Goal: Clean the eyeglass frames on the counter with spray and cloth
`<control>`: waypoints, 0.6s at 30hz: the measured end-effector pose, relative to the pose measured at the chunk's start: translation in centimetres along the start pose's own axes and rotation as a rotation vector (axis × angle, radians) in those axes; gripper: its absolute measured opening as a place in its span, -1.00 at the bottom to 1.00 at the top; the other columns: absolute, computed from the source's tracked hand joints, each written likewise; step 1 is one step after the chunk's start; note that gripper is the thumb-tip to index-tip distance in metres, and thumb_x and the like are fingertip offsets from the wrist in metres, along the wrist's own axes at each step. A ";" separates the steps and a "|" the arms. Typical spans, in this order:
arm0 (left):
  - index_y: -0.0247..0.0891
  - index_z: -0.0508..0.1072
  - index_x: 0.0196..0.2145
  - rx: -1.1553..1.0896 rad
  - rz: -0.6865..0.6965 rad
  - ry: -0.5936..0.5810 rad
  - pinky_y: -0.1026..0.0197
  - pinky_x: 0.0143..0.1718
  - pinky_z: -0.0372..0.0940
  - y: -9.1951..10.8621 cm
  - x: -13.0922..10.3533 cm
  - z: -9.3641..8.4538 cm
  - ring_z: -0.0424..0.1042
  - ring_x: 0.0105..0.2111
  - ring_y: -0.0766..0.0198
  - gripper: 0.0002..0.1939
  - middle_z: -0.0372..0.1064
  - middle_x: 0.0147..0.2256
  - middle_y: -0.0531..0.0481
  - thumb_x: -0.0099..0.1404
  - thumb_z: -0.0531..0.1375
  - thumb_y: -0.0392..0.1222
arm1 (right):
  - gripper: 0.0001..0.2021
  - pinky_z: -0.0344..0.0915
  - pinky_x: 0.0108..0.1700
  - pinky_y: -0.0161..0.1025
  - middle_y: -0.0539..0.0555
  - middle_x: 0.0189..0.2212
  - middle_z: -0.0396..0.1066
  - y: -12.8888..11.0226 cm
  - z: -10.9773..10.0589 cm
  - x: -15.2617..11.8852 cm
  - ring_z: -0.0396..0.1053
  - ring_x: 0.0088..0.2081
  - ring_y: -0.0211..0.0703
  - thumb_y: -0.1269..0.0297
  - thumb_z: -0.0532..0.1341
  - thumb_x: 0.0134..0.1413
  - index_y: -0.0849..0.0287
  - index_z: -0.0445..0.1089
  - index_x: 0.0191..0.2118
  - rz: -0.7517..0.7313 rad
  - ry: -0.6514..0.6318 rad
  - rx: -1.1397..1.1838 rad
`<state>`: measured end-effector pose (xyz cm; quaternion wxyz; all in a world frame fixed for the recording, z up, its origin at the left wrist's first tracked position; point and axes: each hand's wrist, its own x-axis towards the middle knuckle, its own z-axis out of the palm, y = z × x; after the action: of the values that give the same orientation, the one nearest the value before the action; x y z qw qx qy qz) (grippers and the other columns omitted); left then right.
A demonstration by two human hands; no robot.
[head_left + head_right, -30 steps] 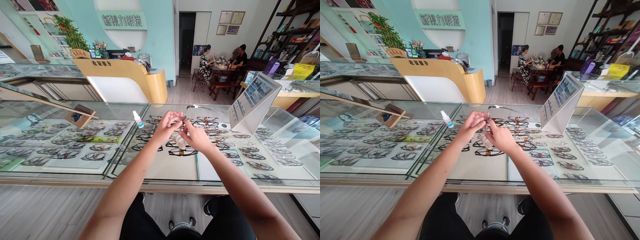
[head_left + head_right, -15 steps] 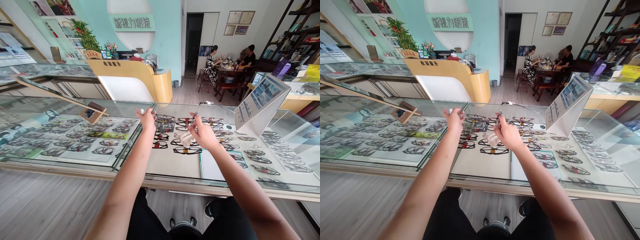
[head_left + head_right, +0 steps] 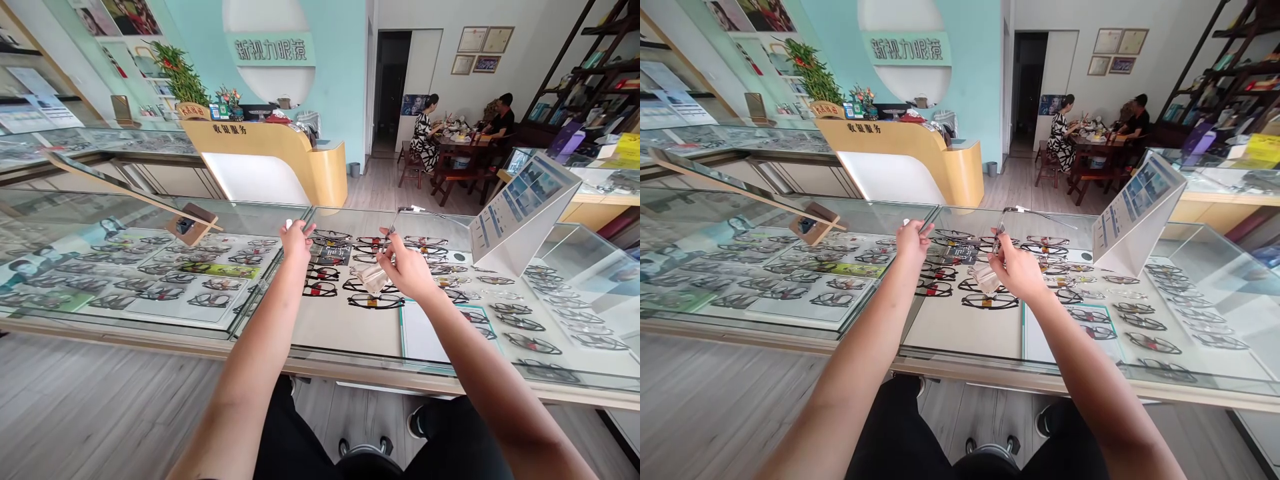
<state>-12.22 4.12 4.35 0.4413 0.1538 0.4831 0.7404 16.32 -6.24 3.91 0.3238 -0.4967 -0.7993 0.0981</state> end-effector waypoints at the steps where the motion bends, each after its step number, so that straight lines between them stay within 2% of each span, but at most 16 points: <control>1: -0.08 0.25 0.04 0.006 0.022 0.003 0.39 -0.62 -0.07 0.0 -0.1 0.0 0.68 -0.29 0.37 -0.54 0.54 0.09 -0.04 0.33 0.30 -0.44 | -0.40 0.21 -0.32 -0.19 0.03 -0.22 0.69 0.0 0.0 0.0 0.51 -0.45 -0.02 0.07 0.07 0.57 0.17 0.15 0.56 0.005 -0.004 0.005; 4: -0.09 0.25 0.06 0.044 0.121 0.010 0.38 -0.64 -0.06 0.1 -0.4 0.1 0.66 -0.31 0.40 -0.58 0.55 0.22 -0.09 0.39 0.28 -0.45 | -0.39 0.23 -0.31 -0.19 0.02 -0.23 0.68 0.0 0.0 0.0 0.50 -0.45 -0.04 0.06 0.09 0.57 0.16 0.15 0.57 0.014 -0.009 0.014; 8: -0.12 0.30 0.01 0.066 0.196 -0.002 0.34 -0.62 -0.08 0.4 -1.1 0.3 0.64 -0.35 0.37 -0.66 0.62 0.17 -0.12 0.43 0.33 -0.38 | -0.42 0.27 -0.30 -0.19 0.04 -0.22 0.67 0.0 0.1 0.1 0.53 -0.43 -0.03 0.01 0.06 0.61 0.14 0.20 0.54 0.014 0.010 0.020; 12: -0.14 0.36 -0.08 0.076 0.250 -0.068 0.32 -0.58 -0.09 0.4 -1.7 0.5 0.58 -0.44 0.37 -0.65 0.70 -0.01 -0.10 0.37 0.47 -0.18 | -0.47 0.29 -0.31 -0.20 0.11 -0.12 0.69 0.2 0.2 0.1 0.55 -0.40 -0.03 0.00 0.03 0.64 0.11 0.24 0.50 0.001 0.055 0.029; 15: -0.14 0.43 -0.11 0.127 0.295 -0.152 0.31 -0.56 -0.05 0.1 -2.1 0.6 0.46 -0.54 0.40 -0.62 0.71 -0.20 -0.05 0.37 0.49 0.04 | -0.53 0.34 -0.32 -0.17 0.25 0.13 0.65 0.3 0.2 0.1 0.56 -0.38 -0.04 0.00 0.02 0.65 0.09 0.30 0.43 -0.007 0.115 0.020; 17: -0.15 0.52 -0.10 0.171 0.338 -0.227 0.29 -0.55 0.00 -0.2 -2.4 0.6 0.34 -0.60 0.40 -0.62 0.60 -0.41 0.04 0.38 0.48 0.14 | -0.56 0.39 -0.30 -0.14 0.32 0.28 0.56 0.4 0.2 0.1 0.55 -0.40 -0.06 -0.01 0.02 0.65 0.09 0.33 0.37 -0.010 0.146 0.021; 18: -0.15 0.56 -0.09 0.194 0.367 -0.270 0.28 -0.55 0.02 -0.3 -2.5 0.6 0.26 -0.63 0.40 -0.61 0.48 -0.51 0.11 0.38 0.47 0.18 | -0.57 0.41 -0.29 -0.12 0.34 0.33 0.53 0.4 0.2 0.1 0.55 -0.41 -0.08 -0.02 0.02 0.65 0.09 0.34 0.35 -0.012 0.155 0.028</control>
<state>-10.27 2.47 4.84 0.3432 0.3783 0.4525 0.7310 16.44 -5.97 3.58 0.3921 -0.4935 -0.7733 0.0688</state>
